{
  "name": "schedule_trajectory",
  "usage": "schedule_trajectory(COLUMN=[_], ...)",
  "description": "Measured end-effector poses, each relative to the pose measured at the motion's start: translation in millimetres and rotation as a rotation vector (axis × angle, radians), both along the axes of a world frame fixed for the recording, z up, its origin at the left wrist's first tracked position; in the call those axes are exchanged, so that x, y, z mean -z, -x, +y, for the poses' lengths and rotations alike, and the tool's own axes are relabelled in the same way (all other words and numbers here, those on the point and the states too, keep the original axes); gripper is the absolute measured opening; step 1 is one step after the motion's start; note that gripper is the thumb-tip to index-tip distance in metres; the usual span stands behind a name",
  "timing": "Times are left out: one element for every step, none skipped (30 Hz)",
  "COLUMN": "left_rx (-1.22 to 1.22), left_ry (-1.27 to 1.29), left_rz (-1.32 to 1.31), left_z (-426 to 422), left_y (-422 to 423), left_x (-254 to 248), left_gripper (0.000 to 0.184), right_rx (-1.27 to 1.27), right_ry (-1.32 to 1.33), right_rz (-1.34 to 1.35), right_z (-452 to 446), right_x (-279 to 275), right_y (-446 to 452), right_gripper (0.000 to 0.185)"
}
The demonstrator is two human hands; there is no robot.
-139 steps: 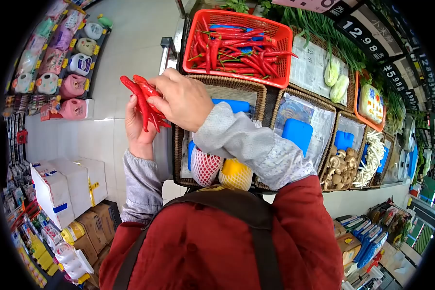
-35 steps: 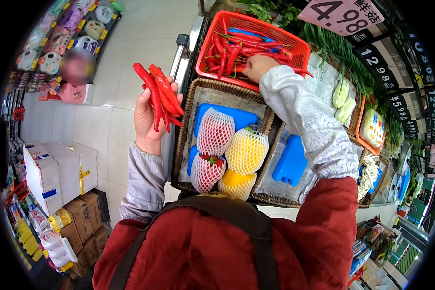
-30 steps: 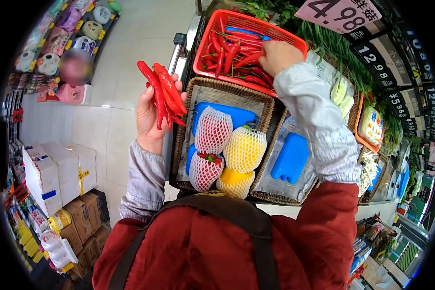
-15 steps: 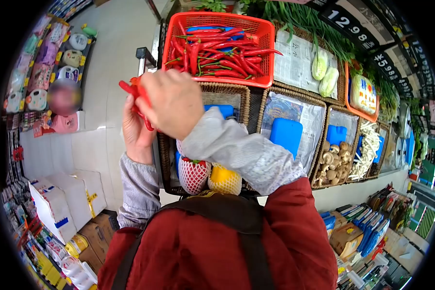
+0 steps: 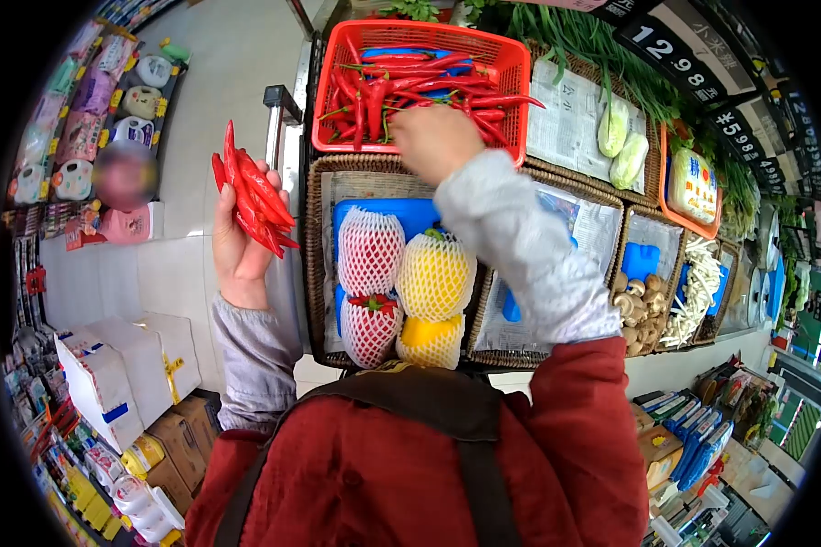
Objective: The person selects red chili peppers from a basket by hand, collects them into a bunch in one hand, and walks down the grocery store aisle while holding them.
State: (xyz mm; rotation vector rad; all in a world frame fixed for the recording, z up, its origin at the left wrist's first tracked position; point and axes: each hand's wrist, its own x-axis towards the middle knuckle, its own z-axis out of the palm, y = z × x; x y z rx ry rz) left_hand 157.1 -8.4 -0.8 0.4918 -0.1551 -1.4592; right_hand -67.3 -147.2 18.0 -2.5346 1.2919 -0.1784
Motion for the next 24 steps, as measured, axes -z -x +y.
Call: schedule_trajectory(left_rx=[-0.017,-0.021,-0.031,-0.040,-0.040,-0.042,-0.032,-0.021,-0.021,-0.022,-0.023,-0.024,-0.028,-0.032,-0.035,-0.032,-0.032,-0.038,-0.041,-0.042,-0.044,-0.042,-0.041,-0.043], left_ry=[-0.007,-0.006,0.000,0.005,0.017,0.014,0.022,0.030,0.029,0.036,0.040,0.037,0.024,0.012,0.011,0.010,0.009,0.008,0.001,-0.006,-0.006,-0.004,-0.003,-0.003], left_rz=[-0.022,-0.026,-0.038,-0.052,-0.052,-0.057,-0.067,-0.075,-0.078,-0.043,-0.007,-0.009,-0.004,0.001,-0.001,-0.005,-0.010,-0.010,-0.008,-0.005,-0.007,-0.008,-0.008,-0.008], left_z=[-0.1,-1.0,-1.9,-2.4,-3.0,-2.9,-2.6,-2.5,-2.9,-3.1,-2.9,-2.7,-2.7,-2.7,-2.2,-1.5,-0.6,0.0,0.1,0.2,0.3,0.5,0.8,0.9], left_y=[-2.2,-3.8,-5.1,-6.4,-8.0,-8.2,-7.6,-7.7,-9.2,-10.9,-11.8,-11.7,-11.0,-10.8,-11.2,-11.5,-11.9,-12.1,-12.2,-12.7,-13.3,-13.6,-13.8,-14.0], left_x=[-2.1,-4.7,-7.3,-8.8,-9.3,-11.2,-14.6,-16.4,-15.2,-12.6,-10.9,-10.5,-10.2,-10.0,-9.6,-9.2,-8.8,-8.7,-8.8,-9.0,-8.8,-8.1,-7.7,-7.5], left_gripper=[0.047,0.047,0.048,0.048,0.049,0.049,0.048,0.048,0.048,0.048,0.048,0.048,0.048,0.047,0.047,0.047,0.047,0.047,0.047,0.047,0.047,0.047,0.047,0.047], right_rx=[-0.024,-0.047,-0.051,-0.115,-0.180,-0.183,-0.231,-0.277,-0.311,-0.314,-0.327,-0.339,-0.385,-0.388,-0.359,-0.331,-0.276,-0.282,-0.285,-0.286,-0.297,-0.300,-0.365,-0.429], right_ry=[-0.106,-0.209,-0.208,-0.244,-0.280,-0.281,-0.210,-0.138,-0.072,-0.072,-0.069,-0.067,-0.043,-0.044,-0.033,-0.022,-0.046,-0.047,-0.071,-0.095,-0.006,-0.005,0.038,0.082], right_rz=[0.100,0.200,0.197,0.243,0.289,0.284,0.273,0.262,0.236,0.235,0.288,0.341,0.327,0.324,0.206,0.089,0.089,0.088,0.075,0.061,0.116,0.115,0.084,0.053], right_z=[-18.1,-33.8,-45.0,-51.2,-54.9,-56.3,-52.7,-50.0,-50.5,-49.4,-47.6,-45.3,-48.3,-50.5,-52.5,-52.5,-53.8,-56.2,-60.2,-62.3,-61.0,-59.1,-57.4,-56.1], right_x=[15.8,30.6,39.3,41.0,44.0,47.7,42.5,39.4,42.1,39.0,34.1,30.7,36.0,40.4,44.4,44.3,41.3,42.2,43.3,44.7,47.1,47.0,46.5,45.9], right_y=[12.7,21.5,23.8,22.2,21.2,21.0,16.7,11.7,6.7,-1.3,-10.5,-17.1,-20.1,-20.6,-19.4,-20.0,-20.2,-22.1,-24.1,-25.6,-25.2,-25.2,-24.6,-24.0], right_gripper=[0.021,0.022,0.022,0.023,0.025,0.025,0.027,0.029,0.031,0.031,0.030,0.028,0.033,0.033,0.035,0.037,0.034,0.034,0.030,0.026,0.021,0.021,0.019,0.018])
